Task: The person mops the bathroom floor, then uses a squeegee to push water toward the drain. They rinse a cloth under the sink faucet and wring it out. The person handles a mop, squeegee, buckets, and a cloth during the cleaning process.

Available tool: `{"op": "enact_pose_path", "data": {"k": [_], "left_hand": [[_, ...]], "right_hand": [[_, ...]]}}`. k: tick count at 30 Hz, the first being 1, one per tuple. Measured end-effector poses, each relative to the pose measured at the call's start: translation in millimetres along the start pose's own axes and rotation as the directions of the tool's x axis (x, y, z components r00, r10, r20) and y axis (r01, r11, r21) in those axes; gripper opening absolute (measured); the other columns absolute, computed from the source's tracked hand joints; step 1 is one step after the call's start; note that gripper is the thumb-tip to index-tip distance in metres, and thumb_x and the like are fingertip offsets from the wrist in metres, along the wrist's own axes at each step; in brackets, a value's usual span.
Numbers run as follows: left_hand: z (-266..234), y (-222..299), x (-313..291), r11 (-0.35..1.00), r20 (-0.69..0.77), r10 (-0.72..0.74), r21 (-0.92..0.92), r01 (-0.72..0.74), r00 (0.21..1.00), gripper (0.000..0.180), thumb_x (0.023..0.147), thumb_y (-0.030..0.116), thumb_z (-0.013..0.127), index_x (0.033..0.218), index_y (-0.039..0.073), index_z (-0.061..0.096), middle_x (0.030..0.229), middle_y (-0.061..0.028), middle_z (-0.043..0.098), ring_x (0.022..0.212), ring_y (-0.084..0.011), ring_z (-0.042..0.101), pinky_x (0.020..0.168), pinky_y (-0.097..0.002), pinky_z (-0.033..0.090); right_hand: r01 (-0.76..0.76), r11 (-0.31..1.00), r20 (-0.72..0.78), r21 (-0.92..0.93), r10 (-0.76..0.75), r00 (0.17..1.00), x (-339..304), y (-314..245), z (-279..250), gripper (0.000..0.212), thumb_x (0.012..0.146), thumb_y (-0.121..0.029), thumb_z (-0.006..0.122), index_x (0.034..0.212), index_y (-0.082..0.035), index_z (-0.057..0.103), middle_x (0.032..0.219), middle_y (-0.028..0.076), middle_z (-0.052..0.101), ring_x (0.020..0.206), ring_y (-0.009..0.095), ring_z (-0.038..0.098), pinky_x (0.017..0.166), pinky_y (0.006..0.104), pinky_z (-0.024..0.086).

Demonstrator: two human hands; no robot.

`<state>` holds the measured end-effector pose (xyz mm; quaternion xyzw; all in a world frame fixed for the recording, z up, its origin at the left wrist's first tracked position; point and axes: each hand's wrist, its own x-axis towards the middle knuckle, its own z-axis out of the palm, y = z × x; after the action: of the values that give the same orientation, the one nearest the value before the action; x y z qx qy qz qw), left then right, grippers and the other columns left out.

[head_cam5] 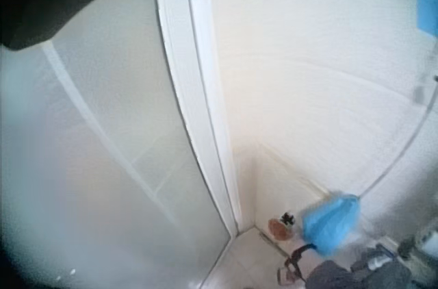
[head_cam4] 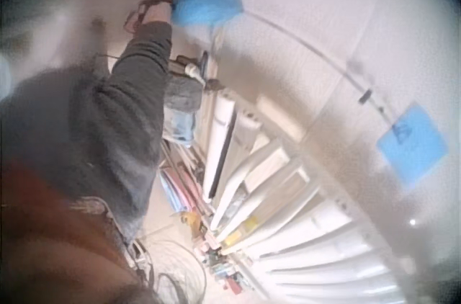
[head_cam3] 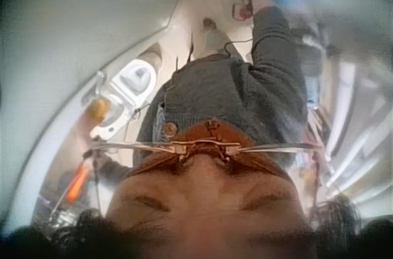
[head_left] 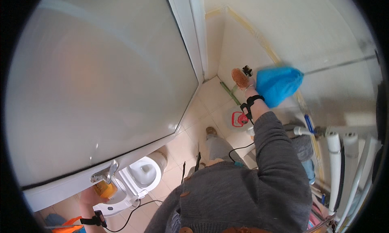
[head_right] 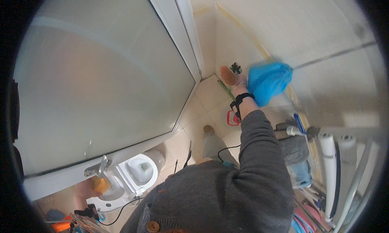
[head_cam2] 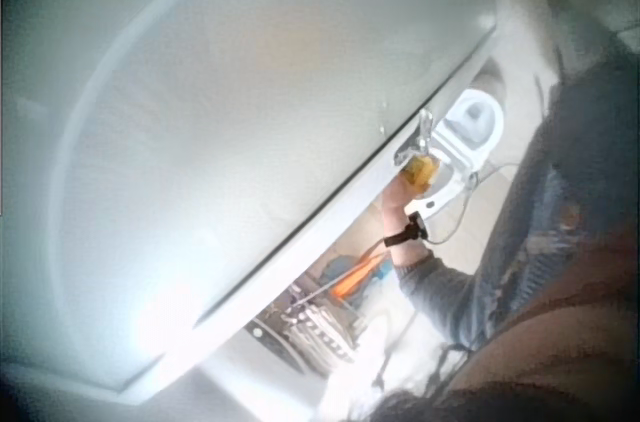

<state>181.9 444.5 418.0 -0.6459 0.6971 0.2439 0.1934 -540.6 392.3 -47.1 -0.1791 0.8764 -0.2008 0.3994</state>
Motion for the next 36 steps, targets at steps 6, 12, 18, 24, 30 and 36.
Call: {"op": "enact_pose_path", "data": {"k": [6, 12, 18, 24, 30, 36], "left_hand": [[3, 33, 12, 0.997, -0.034, 0.033, 0.069, -0.030, 0.999, 0.081, 0.033, 0.027, 0.086, 0.106, 0.008, 0.055, 0.102, -0.0100, 0.058, 0.099, -0.0277, 0.055, 0.088, -0.0376, 0.043], [12, 26, 8, 0.991, -0.041, 0.066, 0.117, -0.061, 0.997, 0.080, 0.034, 0.030, 0.086, 0.105, 0.008, 0.057, 0.100, -0.0113, 0.060, 0.096, -0.0284, 0.057, 0.087, -0.0375, 0.045], [18, -23, 1, 0.984, -0.019, 0.159, 0.078, -0.157, 0.987, 0.082, 0.036, 0.036, 0.086, 0.107, 0.010, 0.055, 0.101, -0.0115, 0.060, 0.098, -0.0301, 0.056, 0.088, -0.0387, 0.043], [37, -43, -17, 0.938, -0.021, 0.200, 0.295, -0.185, 0.980, 0.085, 0.037, 0.043, 0.081, 0.111, 0.015, 0.052, 0.091, -0.0104, 0.061, 0.095, -0.0310, 0.055, 0.088, -0.0406, 0.040], [87, -41, -44, 0.748, -0.230, 0.631, 0.435, -0.502, 0.741, 0.115, 0.035, 0.029, 0.083, 0.137, 0.026, 0.029, 0.117, -0.0191, 0.039, 0.110, -0.0355, 0.041, 0.086, -0.0470, 0.036], [132, -7, -56, 0.554, -0.272, 0.833, 0.415, -0.722, 0.483, 0.119, 0.036, 0.030, 0.082, 0.141, 0.026, 0.025, 0.123, -0.0223, 0.040, 0.117, -0.0353, 0.037, 0.089, -0.0447, 0.031]], "right_hand": [[0.153, 0.877, -0.116, 0.456, -0.112, 0.987, 22, -110, -16, 0.031, 0.076, -0.010, 0.061, 0.101, 0.007, 0.052, 0.089, 0.015, 0.061, 0.072, 0.023, 0.062, 0.062, 0.0315, 0.051], [0.420, 0.593, -0.287, 0.687, -0.310, 0.906, 29, -167, 8, 0.058, 0.074, -0.002, 0.061, 0.127, 0.004, 0.036, 0.099, 0.012, 0.056, 0.075, 0.020, 0.059, 0.057, 0.0311, 0.048], [0.440, 0.897, 0.102, -0.044, -0.434, 0.895, -47, -102, 112, 0.044, 0.074, -0.015, 0.056, 0.115, -0.001, 0.047, 0.079, 0.013, 0.061, 0.066, 0.022, 0.060, 0.058, 0.0362, 0.048], [0.721, 0.678, 0.875, -0.147, -0.250, 0.414, -268, 6, 210, 0.050, 0.076, -0.025, 0.063, 0.120, -0.005, 0.049, 0.097, 0.016, 0.060, 0.082, 0.026, 0.059, 0.070, 0.0347, 0.049], [0.816, 0.570, 0.766, -0.092, -0.484, 0.424, -409, 48, 257, 0.085, 0.067, -0.027, 0.075, 0.136, -0.005, 0.028, 0.120, 0.021, 0.049, 0.100, 0.026, 0.054, 0.075, 0.0336, 0.049], [0.404, 0.909, 0.584, -0.104, -0.274, 0.764, -455, 83, 236, 0.086, 0.068, -0.036, 0.076, 0.132, 0.002, 0.034, 0.130, 0.026, 0.040, 0.122, 0.032, 0.039, 0.088, 0.0380, 0.046]]}}
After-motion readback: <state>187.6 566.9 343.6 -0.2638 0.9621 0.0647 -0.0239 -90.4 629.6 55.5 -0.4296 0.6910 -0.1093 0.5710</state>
